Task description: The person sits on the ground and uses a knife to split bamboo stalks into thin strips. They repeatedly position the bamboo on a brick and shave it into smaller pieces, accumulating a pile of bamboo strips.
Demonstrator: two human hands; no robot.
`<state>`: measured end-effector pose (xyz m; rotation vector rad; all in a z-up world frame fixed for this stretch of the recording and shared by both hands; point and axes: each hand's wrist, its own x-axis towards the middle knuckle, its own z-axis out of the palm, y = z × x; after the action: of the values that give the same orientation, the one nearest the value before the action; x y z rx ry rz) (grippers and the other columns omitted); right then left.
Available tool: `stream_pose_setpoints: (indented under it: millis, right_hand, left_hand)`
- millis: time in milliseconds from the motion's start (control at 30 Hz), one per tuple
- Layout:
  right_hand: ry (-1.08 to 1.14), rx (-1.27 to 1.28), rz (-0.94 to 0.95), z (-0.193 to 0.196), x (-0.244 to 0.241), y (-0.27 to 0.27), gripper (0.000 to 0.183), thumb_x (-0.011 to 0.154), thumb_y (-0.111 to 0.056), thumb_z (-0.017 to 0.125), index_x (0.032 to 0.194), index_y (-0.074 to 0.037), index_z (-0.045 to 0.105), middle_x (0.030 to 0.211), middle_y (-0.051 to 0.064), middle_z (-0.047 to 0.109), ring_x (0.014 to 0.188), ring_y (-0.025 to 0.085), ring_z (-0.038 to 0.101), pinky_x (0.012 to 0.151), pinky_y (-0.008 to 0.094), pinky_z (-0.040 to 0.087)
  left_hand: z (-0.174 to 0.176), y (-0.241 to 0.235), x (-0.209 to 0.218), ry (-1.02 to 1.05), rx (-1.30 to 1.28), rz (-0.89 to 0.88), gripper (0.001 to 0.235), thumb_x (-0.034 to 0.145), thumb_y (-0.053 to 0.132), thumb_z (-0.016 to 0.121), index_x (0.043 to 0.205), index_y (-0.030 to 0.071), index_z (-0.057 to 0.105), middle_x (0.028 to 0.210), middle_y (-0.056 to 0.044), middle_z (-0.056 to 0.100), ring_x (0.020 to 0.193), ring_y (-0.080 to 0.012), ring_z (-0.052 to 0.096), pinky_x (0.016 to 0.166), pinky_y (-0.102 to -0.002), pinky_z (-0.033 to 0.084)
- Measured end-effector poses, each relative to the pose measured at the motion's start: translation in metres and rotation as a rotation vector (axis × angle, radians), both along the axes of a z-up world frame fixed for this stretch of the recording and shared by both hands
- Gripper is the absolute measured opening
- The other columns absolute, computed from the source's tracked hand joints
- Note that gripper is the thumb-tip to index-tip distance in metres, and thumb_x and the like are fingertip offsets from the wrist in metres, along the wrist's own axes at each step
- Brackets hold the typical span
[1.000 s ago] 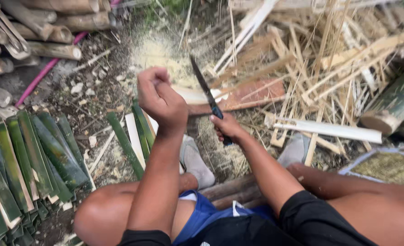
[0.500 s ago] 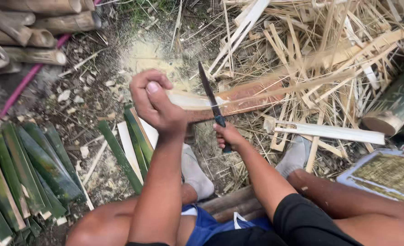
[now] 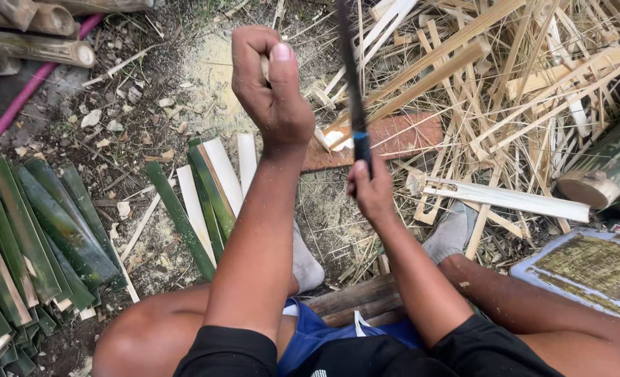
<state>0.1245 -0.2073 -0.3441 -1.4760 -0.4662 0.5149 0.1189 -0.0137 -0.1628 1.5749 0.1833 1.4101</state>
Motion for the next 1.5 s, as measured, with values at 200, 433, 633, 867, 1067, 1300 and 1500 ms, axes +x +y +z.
stream_pose_setpoints:
  millis: [200, 433, 633, 867, 1067, 1300, 1500]
  right_hand:
    - [-0.403, 0.502, -0.22, -0.005, 0.013, 0.005, 0.045, 0.112, -0.042, 0.053, 0.135, -0.007, 0.038, 0.091, 0.009, 0.055, 0.073, 0.018, 0.056, 0.064, 0.035, 0.053]
    - [-0.444, -0.727, 0.086, -0.123, -0.011, 0.008, 0.033, 0.112, -0.039, 0.056, 0.122, -0.008, 0.055, 0.088, 0.021, 0.071, 0.081, 0.038, 0.07, 0.073, 0.049, 0.055]
    - [-0.123, 0.254, -0.117, -0.016, 0.027, -0.007, 0.051, 0.106, -0.051, 0.051, 0.121, -0.003, 0.046, 0.08, 0.006, 0.056, 0.063, 0.015, 0.055, 0.056, 0.036, 0.05]
    - [-0.3, -0.136, -0.014, -0.062, 0.003, 0.01, 0.04, 0.11, -0.041, 0.054, 0.113, -0.002, 0.048, 0.084, 0.017, 0.058, 0.074, 0.033, 0.058, 0.07, 0.047, 0.048]
    - [-0.317, -0.559, 0.08, -0.095, -0.008, 0.003, 0.04, 0.111, -0.04, 0.052, 0.095, -0.003, 0.057, 0.071, 0.017, 0.063, 0.066, 0.032, 0.066, 0.068, 0.05, 0.051]
    - [-0.32, 0.6, -0.13, -0.034, 0.026, 0.01, 0.045, 0.109, -0.043, 0.056, 0.122, -0.001, 0.043, 0.089, 0.012, 0.052, 0.077, 0.022, 0.055, 0.073, 0.043, 0.049]
    - [-0.276, -0.772, 0.136, -0.102, 0.004, 0.009, 0.042, 0.104, -0.039, 0.053, 0.107, 0.003, 0.054, 0.081, 0.027, 0.065, 0.078, 0.049, 0.067, 0.073, 0.056, 0.051]
  left_hand:
    - [-0.005, -0.01, 0.007, 0.003, 0.073, 0.013, 0.012, 0.105, 0.012, 0.049, 0.095, 0.005, 0.047, 0.091, -0.005, 0.047, 0.073, -0.0113, 0.042, 0.064, -0.029, 0.04]
    - [0.003, -0.017, 0.024, -0.029, 0.194, 0.045, 0.017, 0.102, 0.017, 0.051, 0.088, 0.009, 0.044, 0.087, -0.005, 0.045, 0.073, -0.0133, 0.044, 0.064, -0.032, 0.04]
    - [0.001, -0.03, 0.02, 0.039, 0.168, 0.051, 0.018, 0.103, 0.019, 0.052, 0.09, 0.008, 0.046, 0.089, -0.005, 0.046, 0.075, -0.014, 0.045, 0.066, -0.031, 0.041]
    - [0.004, -0.026, 0.009, 0.068, 0.165, 0.03, 0.018, 0.105, 0.017, 0.051, 0.092, 0.006, 0.045, 0.088, -0.007, 0.046, 0.079, -0.0152, 0.045, 0.071, -0.032, 0.042]
    - [0.0, -0.017, 0.012, 0.025, 0.116, 0.013, 0.015, 0.098, 0.012, 0.052, 0.087, 0.008, 0.041, 0.085, -0.005, 0.043, 0.076, -0.0145, 0.04, 0.067, -0.031, 0.037]
    - [-0.008, -0.019, 0.025, 0.025, 0.105, 0.018, 0.015, 0.098, 0.012, 0.051, 0.085, 0.01, 0.042, 0.087, -0.003, 0.044, 0.074, -0.0126, 0.042, 0.061, -0.029, 0.039]
    - [0.003, -0.027, 0.03, 0.041, 0.162, 0.055, 0.017, 0.101, 0.011, 0.054, 0.089, 0.005, 0.044, 0.088, -0.006, 0.043, 0.075, -0.0156, 0.043, 0.068, -0.032, 0.04]
